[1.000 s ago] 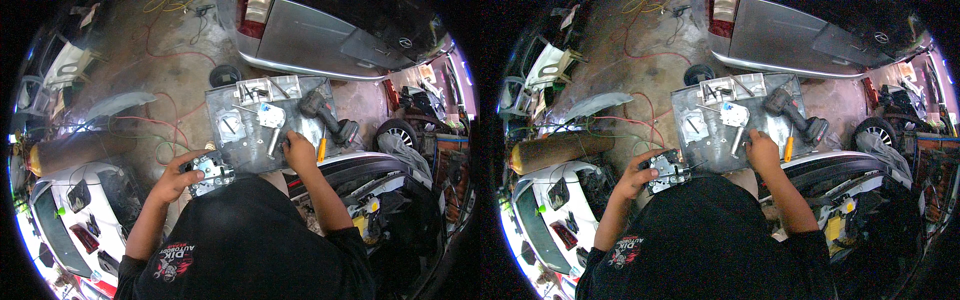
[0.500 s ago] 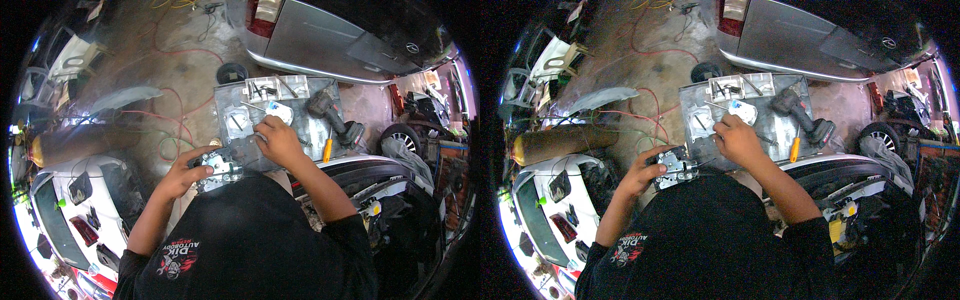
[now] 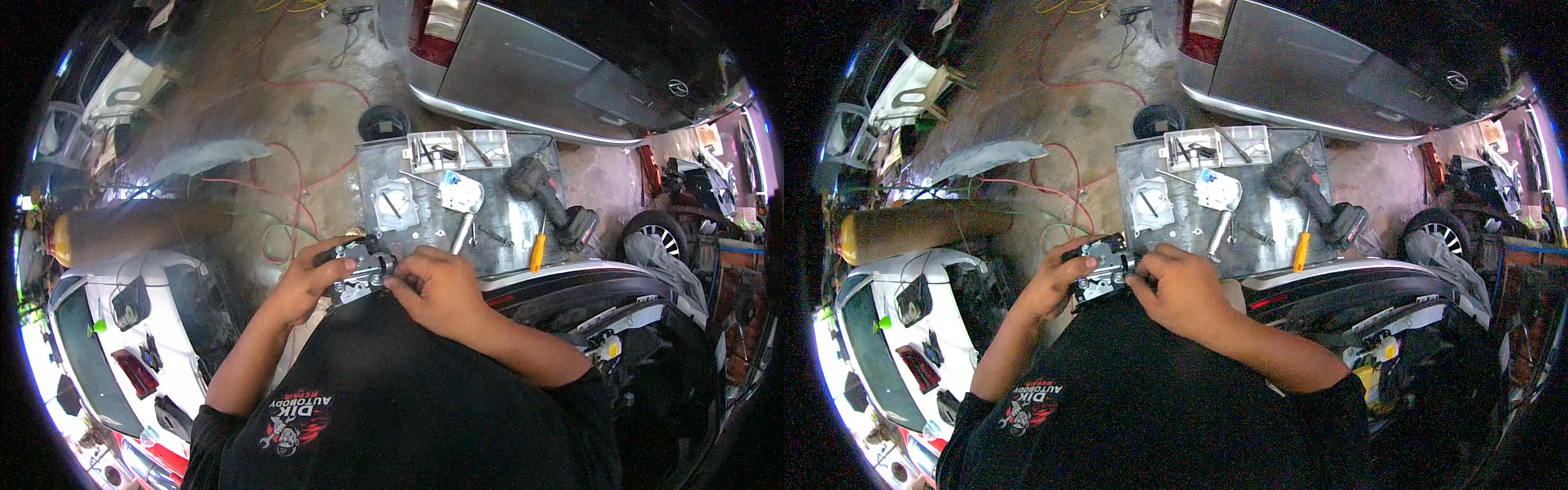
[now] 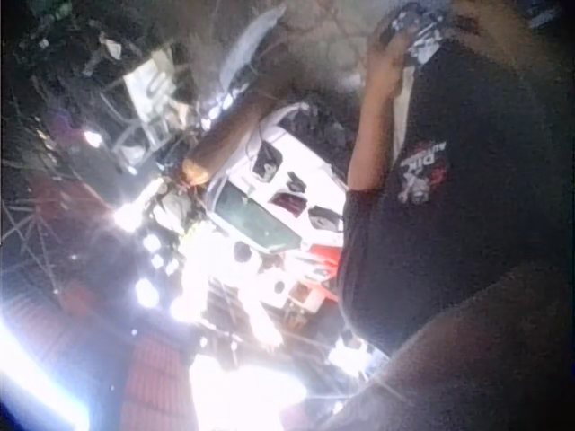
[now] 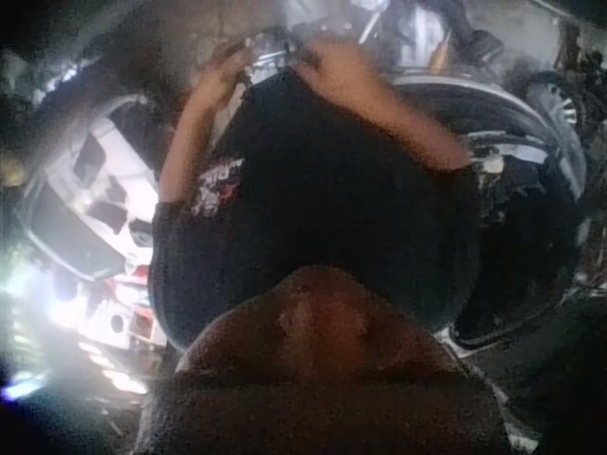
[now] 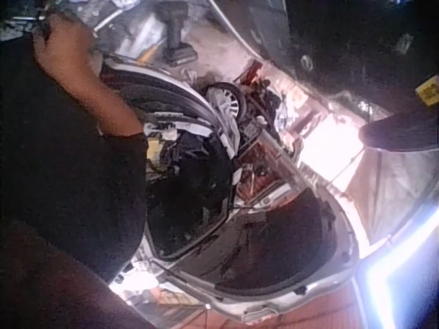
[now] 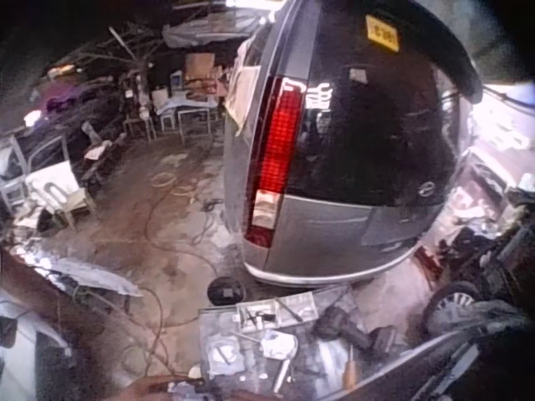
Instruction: The person assembles a car door lock mechanism on a metal workbench. They use a cordless impact driver to tighten bolts, then fit a metal strap and additional small components by hand, repeatedly adjusting and tightening the assembly.
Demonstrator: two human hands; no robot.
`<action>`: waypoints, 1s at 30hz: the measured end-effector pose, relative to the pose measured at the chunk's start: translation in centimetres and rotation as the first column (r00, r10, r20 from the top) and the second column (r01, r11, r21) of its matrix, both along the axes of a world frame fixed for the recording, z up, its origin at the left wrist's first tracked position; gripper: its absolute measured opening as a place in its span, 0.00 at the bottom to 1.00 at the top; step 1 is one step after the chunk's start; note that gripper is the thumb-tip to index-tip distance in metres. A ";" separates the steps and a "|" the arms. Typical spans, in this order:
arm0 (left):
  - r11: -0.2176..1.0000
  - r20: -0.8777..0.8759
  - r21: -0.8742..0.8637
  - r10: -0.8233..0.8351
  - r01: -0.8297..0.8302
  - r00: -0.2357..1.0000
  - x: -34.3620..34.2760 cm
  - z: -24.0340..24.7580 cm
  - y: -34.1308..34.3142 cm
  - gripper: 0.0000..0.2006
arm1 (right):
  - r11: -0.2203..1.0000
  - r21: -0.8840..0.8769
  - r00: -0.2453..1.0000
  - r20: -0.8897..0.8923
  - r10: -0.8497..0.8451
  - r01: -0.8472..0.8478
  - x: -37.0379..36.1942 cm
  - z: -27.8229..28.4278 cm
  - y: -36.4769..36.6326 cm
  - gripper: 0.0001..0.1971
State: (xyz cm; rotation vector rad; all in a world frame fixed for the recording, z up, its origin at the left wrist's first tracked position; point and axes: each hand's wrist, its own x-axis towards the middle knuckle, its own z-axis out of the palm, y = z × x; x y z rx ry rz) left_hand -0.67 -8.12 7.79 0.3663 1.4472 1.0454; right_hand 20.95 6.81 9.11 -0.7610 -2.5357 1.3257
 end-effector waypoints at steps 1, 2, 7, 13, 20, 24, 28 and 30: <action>1.000 -0.012 0.009 0.003 -0.003 1.000 0.1 -0.1 0.0 0.32 | 1.000 -0.015 1.000 0.006 -0.020 0.020 0.1 0.0 -0.1 0.10; 1.000 -0.023 0.017 0.006 -0.006 1.000 0.2 -0.3 0.0 0.32 | 0.999 -0.009 0.999 -0.002 -0.037 0.037 0.1 0.0 -0.2 0.10; 1.000 -0.031 0.004 0.016 -0.016 0.999 0.6 0.4 0.5 0.32 | 0.993 -0.055 0.994 0.017 -0.107 0.108 0.2 -0.1 -0.3 0.11; 0.999 -0.022 0.043 -0.005 0.006 1.000 0.8 0.5 0.6 0.32 | 0.973 -0.195 0.991 0.080 -0.110 0.123 0.3 -0.6 0.1 0.14; 0.999 -0.019 0.036 -0.012 0.012 1.000 0.8 0.7 0.7 0.32 | 0.961 -0.233 0.987 0.083 -0.136 0.152 0.5 -0.1 -0.2 0.13; 1.000 -0.016 0.007 -0.007 0.007 1.000 1.0 0.7 0.6 0.32 | 0.980 -0.150 0.991 0.014 -0.132 0.133 0.8 -0.6 -0.7 0.12; 1.000 -0.020 0.005 -0.001 0.001 1.000 1.3 0.9 0.6 0.32 | 0.966 -0.205 0.987 0.067 -0.145 0.156 1.0 0.0 -0.6 0.11; 1.000 -0.019 0.016 -0.013 0.014 1.000 1.3 1.1 0.7 0.32 | 0.981 -0.125 0.988 0.055 -0.143 0.148 1.1 -0.7 -0.9 0.12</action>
